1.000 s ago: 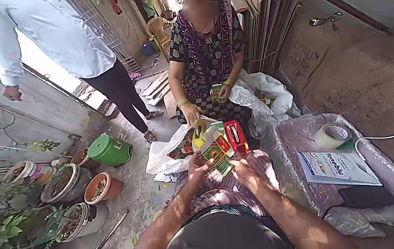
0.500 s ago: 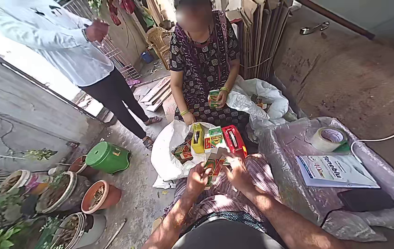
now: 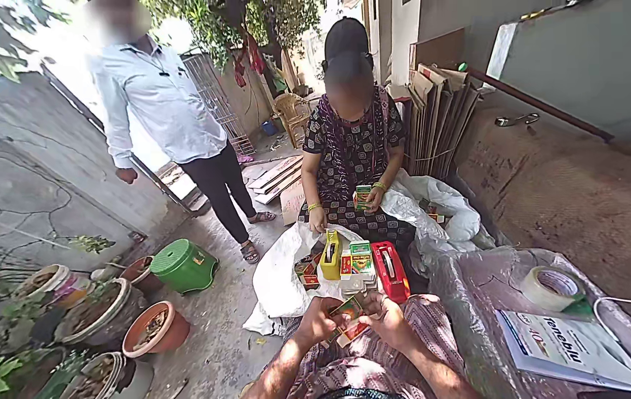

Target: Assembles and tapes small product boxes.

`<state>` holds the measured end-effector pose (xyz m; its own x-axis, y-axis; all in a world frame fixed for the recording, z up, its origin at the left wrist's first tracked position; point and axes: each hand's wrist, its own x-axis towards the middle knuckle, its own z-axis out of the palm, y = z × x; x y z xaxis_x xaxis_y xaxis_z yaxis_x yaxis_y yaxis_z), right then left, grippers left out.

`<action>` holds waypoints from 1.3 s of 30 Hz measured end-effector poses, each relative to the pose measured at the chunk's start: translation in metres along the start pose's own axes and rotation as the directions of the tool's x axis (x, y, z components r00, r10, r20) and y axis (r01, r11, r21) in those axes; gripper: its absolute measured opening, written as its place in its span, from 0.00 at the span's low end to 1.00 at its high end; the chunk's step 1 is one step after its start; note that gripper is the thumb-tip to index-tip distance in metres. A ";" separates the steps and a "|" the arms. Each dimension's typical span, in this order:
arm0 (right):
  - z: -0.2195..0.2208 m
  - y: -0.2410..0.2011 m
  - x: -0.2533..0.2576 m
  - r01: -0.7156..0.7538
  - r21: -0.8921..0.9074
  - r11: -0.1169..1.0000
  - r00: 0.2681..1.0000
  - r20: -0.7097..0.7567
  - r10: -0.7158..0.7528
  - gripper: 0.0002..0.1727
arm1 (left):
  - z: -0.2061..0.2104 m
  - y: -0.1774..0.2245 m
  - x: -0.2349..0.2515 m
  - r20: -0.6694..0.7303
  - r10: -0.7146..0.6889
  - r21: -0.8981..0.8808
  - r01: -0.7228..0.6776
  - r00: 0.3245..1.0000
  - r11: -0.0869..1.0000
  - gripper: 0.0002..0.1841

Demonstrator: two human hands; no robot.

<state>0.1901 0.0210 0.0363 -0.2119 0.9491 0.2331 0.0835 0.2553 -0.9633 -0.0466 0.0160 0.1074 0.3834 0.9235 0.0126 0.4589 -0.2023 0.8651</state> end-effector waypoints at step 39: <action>0.002 -0.015 -0.009 -0.436 0.627 0.646 0.897 0.245 0.368 0.21 | 0.027 -0.023 0.003 -0.484 0.120 -0.062 -0.170 0.867 0.983 0.13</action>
<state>0.1892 0.0080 0.0485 -0.3977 0.9002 -0.1775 -0.4644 -0.3643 -0.8072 -0.0343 0.0142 0.0738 -0.0008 0.9339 0.3575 0.3367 -0.3364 0.8795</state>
